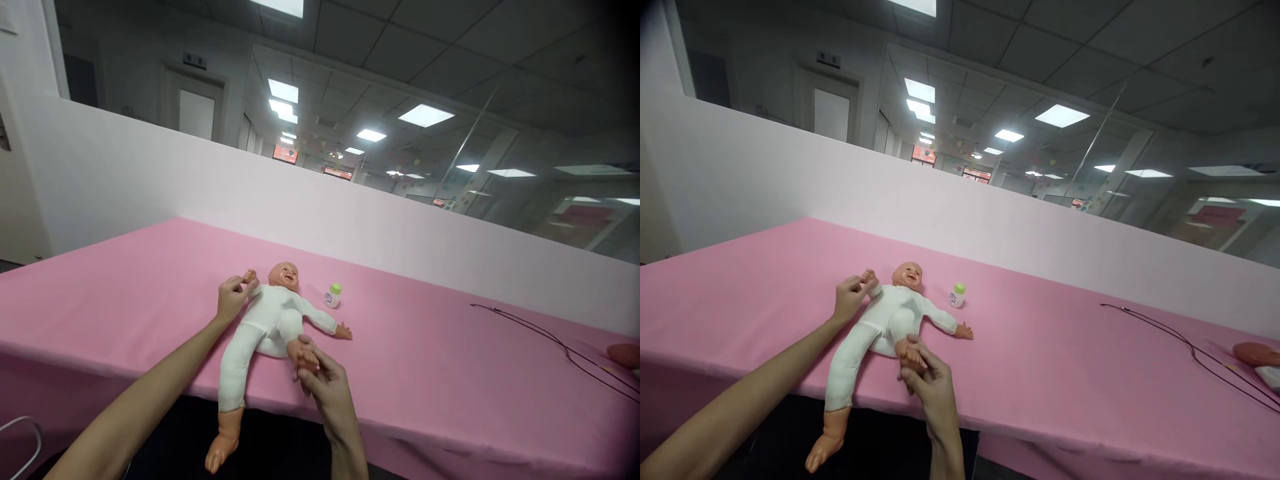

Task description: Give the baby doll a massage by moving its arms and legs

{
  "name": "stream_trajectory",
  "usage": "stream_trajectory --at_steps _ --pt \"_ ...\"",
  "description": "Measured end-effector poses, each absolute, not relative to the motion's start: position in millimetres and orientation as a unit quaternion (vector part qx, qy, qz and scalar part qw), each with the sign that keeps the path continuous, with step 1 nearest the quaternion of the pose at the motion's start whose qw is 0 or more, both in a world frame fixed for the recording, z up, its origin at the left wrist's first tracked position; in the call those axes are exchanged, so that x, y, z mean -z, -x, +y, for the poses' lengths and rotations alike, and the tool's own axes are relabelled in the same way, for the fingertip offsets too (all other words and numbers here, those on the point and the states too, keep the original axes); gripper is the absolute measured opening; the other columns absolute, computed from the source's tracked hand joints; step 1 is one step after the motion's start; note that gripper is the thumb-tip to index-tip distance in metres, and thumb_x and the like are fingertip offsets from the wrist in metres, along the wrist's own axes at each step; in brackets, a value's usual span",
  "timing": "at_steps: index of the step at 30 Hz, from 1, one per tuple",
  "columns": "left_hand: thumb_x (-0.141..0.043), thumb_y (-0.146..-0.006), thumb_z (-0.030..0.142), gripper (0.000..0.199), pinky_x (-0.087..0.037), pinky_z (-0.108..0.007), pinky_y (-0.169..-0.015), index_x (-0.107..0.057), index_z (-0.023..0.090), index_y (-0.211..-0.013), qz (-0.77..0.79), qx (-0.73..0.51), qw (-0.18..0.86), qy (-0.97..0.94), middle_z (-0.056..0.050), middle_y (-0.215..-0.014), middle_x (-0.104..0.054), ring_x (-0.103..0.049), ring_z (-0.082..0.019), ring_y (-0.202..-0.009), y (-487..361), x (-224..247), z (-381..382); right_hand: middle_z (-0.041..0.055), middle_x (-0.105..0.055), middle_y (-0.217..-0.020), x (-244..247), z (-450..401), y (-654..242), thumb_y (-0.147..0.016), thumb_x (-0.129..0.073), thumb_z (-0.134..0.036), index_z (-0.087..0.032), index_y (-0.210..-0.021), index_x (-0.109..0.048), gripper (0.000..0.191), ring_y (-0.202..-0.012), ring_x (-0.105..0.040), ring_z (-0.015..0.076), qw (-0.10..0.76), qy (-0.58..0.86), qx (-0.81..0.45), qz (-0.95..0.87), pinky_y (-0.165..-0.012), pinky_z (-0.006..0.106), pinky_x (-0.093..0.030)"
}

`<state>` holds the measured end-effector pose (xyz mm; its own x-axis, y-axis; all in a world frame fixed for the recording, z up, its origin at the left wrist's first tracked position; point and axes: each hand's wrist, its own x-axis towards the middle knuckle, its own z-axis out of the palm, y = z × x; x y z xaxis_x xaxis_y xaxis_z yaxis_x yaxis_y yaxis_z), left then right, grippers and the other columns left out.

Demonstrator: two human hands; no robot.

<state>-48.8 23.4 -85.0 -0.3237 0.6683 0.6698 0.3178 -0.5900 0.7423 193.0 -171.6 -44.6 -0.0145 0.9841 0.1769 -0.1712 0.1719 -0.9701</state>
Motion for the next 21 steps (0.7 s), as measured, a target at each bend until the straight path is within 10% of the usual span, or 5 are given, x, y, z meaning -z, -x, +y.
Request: stream_trajectory --at_steps 4,8,16,21 --pt "-0.071 -0.088 0.046 0.023 -0.041 -0.028 -0.063 -0.078 0.024 -0.084 0.365 -0.577 0.092 -0.725 -0.001 -0.071 -0.059 -0.052 -0.015 -0.063 38 85 12 0.0147 -0.07 -0.131 49 -135 -171 -0.066 -0.093 -0.037 -0.02 -0.127 -0.074 0.066 -0.084 -0.068 0.0193 0.612 0.399 -0.512 -0.452 -0.068 0.028 -0.056" --pt "-0.072 -0.087 0.049 0.028 -0.042 -0.028 -0.06 -0.074 0.022 -0.079 0.416 -0.65 0.132 -0.623 0.0 -0.067 -0.059 -0.051 -0.014 -0.059 40 84 15 0.0131 -0.069 -0.133 52 -146 -175 -0.065 -0.094 -0.035 -0.022 -0.12 -0.077 0.06 -0.09 -0.069 0.0199 0.612 0.384 -0.524 -0.452 -0.073 0.028 -0.057" --pt "-0.06 -0.093 0.055 0.048 -0.038 -0.027 -0.052 -0.058 0.02 -0.06 0.536 -0.741 0.195 -0.355 0.001 -0.055 -0.055 -0.049 -0.014 -0.052 59 84 31 0.0096 -0.072 -0.119 29 -213 -214 -0.061 -0.097 -0.03 -0.022 -0.095 -0.084 0.037 -0.108 -0.069 0.0299 0.348 0.354 -0.572 -0.653 -0.097 0.041 -0.054" --pt "-0.07 -0.089 0.048 0.032 -0.042 -0.027 -0.056 -0.069 0.02 -0.073 0.425 -0.693 0.144 -0.564 0.001 -0.064 -0.059 -0.052 -0.013 -0.054 47 81 19 0.0127 -0.065 -0.14 38 -182 -197 -0.062 -0.096 -0.033 -0.023 -0.109 -0.081 0.05 -0.123 -0.064 0.0344 0.527 0.396 -0.523 -0.54 -0.099 0.043 -0.055"
